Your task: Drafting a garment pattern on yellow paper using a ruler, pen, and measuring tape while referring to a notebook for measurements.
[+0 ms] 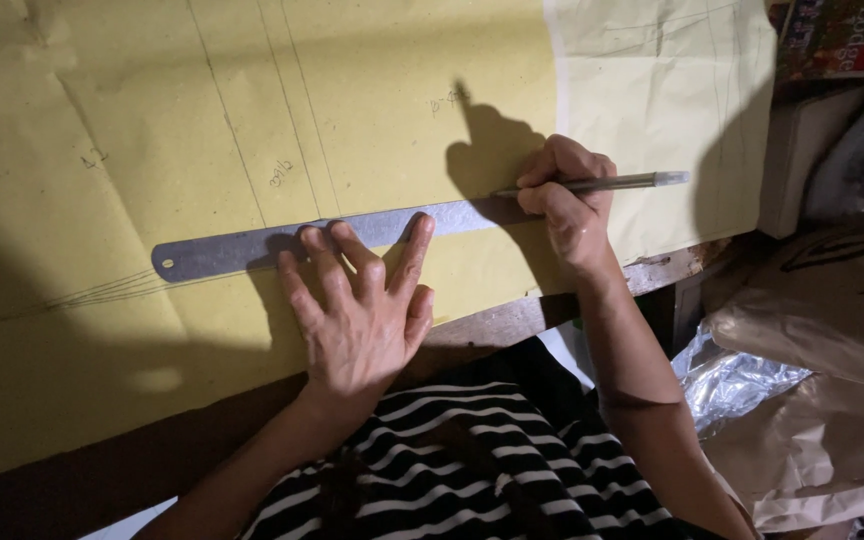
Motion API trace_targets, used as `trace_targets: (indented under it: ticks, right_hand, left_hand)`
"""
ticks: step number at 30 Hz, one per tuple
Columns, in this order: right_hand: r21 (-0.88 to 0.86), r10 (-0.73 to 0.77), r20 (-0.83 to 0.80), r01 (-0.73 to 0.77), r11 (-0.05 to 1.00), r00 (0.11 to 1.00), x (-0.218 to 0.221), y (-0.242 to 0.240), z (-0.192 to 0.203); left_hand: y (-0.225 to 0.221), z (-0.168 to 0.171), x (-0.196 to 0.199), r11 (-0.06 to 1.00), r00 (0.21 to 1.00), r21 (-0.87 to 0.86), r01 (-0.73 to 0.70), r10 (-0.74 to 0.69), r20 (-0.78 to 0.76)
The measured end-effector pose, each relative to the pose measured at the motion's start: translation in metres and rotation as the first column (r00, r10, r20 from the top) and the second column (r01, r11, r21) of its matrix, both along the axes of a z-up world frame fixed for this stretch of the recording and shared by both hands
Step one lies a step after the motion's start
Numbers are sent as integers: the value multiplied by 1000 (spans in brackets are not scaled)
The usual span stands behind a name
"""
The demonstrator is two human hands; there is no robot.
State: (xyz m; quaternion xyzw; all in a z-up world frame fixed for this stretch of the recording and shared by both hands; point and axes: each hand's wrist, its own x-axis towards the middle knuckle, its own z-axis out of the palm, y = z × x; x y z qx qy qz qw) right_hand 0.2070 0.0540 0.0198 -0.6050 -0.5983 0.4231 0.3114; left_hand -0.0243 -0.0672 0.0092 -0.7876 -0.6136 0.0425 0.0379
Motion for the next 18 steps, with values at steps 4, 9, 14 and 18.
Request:
trace_targets:
  ticks: [4, 9, 14, 18]
  right_hand:
    - [1, 27, -8, -27, 1000, 1000, -2, -1, 2]
    - [-11, 41, 9, -40, 999, 999, -2, -1, 6]
    - [0, 27, 51, -27, 1000, 998, -8, -3, 11]
    - [148, 180, -219, -149, 978, 959, 21, 3, -26]
  left_hand:
    - [0, 0, 0, 1000, 1000, 10, -8, 8, 6]
    - [-1, -7, 3, 1000, 1000, 9, -9, 9, 14]
    - [-3, -24, 6, 990, 990, 123, -75, 60, 124]
    - [-1, -31, 6, 961, 971, 247, -120, 62, 232]
